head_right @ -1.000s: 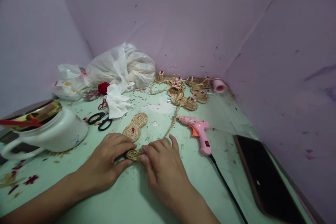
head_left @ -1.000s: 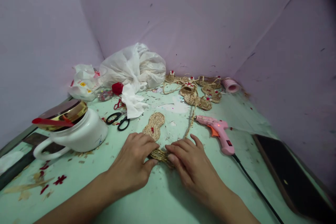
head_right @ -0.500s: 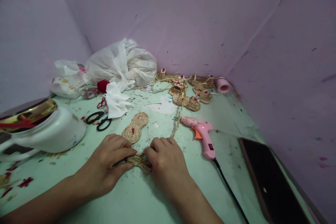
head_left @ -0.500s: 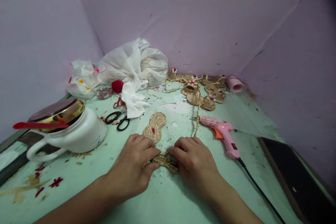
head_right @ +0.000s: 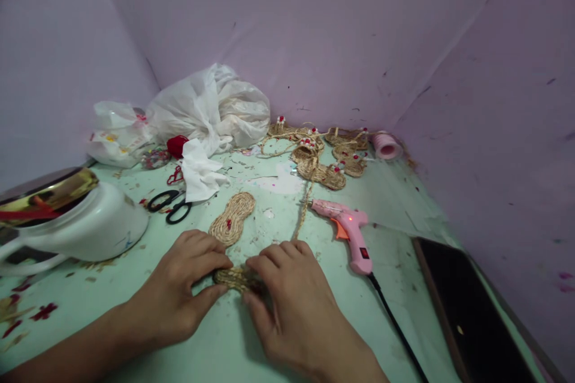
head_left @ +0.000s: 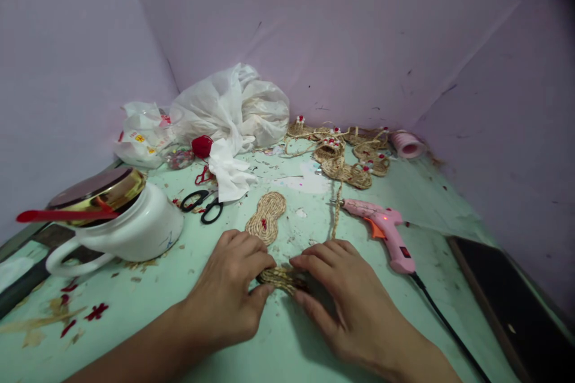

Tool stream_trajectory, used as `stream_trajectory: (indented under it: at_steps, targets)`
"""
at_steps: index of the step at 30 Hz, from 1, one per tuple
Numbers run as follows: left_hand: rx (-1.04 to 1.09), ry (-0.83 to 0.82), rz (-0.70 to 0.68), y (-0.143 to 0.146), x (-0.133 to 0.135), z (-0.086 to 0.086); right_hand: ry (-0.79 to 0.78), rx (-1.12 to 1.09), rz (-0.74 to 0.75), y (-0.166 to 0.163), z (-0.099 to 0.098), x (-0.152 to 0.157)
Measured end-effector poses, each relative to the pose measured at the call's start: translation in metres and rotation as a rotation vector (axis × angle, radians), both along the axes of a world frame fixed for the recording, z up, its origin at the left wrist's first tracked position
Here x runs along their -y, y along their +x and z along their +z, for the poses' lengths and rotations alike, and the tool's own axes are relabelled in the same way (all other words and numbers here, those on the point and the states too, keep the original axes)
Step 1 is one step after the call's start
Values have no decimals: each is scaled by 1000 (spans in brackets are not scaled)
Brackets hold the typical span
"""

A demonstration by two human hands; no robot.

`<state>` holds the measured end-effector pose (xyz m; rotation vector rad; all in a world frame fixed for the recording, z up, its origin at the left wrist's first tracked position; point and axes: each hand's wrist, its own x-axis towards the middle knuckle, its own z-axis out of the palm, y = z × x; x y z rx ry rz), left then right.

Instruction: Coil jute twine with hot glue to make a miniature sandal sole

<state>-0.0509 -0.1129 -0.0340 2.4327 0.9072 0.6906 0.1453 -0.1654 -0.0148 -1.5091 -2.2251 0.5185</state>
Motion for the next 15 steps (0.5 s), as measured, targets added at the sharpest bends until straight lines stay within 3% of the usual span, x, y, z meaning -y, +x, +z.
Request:
stream_trajectory:
  at_steps: [8,15]
  targets:
    - [12,58,14,-2,1,-3,20,4,9,-1,-12,-4]
    - [-3,66,-19,-2,-2,1,58,10,20,-4,-10,-2]
